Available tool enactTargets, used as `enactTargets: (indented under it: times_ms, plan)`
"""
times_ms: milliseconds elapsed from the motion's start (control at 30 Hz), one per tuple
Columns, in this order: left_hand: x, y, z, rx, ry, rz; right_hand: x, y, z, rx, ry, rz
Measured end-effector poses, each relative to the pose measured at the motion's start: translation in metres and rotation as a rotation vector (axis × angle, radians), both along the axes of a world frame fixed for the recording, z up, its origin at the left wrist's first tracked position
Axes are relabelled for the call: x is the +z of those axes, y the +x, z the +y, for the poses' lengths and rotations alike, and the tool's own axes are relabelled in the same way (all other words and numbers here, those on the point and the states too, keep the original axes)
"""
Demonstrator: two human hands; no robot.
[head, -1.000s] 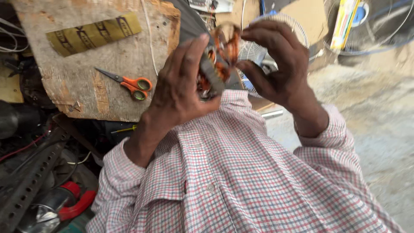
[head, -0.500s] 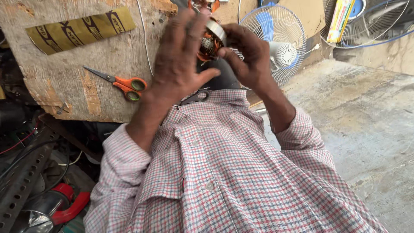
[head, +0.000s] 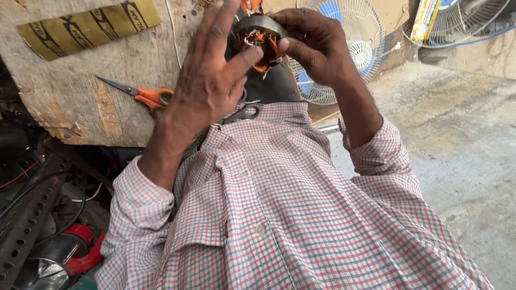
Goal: The person sits and rewinds copper wire around a motor stator, threading and pressing the orange enameled wire loops into the stator slots by hand and adjusting the coils to seat them. They occasionally reposition the stator on their lap while working the wire around it.
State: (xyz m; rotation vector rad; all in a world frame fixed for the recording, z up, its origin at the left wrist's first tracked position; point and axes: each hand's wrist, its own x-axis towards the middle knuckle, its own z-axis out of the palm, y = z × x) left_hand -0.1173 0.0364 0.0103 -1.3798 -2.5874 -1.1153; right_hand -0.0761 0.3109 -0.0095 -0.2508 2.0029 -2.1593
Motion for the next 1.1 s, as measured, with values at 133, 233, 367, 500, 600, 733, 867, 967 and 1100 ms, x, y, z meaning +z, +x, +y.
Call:
enactTargets:
  times_ms: [133,233,367,500,600,733,867,967,1100]
  plan:
    - [-0.011,-0.009,0.006,-0.033,-0.095,0.074,0.002,-0.003,-0.003,-0.01,0.025,-0.007]
    - [-0.015,-0.014,0.008,-0.051,-0.124,0.118,0.008,0.002,-0.014,-0.069,-0.071,-0.014]
    - [-0.016,-0.018,0.007,-0.076,-0.083,0.136,0.012,0.028,-0.027,-0.134,0.047,0.091]
    - [-0.009,-0.022,0.001,-0.134,-0.068,0.106,-0.002,0.038,-0.031,-0.091,0.527,0.374]
    - [0.0,-0.027,-0.001,-0.18,-0.052,0.036,-0.009,0.037,-0.032,-0.069,0.692,0.467]
    - [0.002,-0.03,0.002,-0.21,-0.094,-0.002,-0.006,0.034,-0.032,-0.028,0.695,0.435]
    - [-0.007,-0.03,0.004,-0.179,-0.096,0.118,-0.001,0.031,-0.038,-0.055,0.741,0.433]
    - [-0.011,-0.03,0.004,-0.16,-0.08,0.148,-0.005,0.031,-0.049,-0.099,0.624,0.286]
    - [-0.004,-0.035,0.009,-0.138,-0.187,0.037,-0.014,0.025,-0.057,-0.157,0.743,0.415]
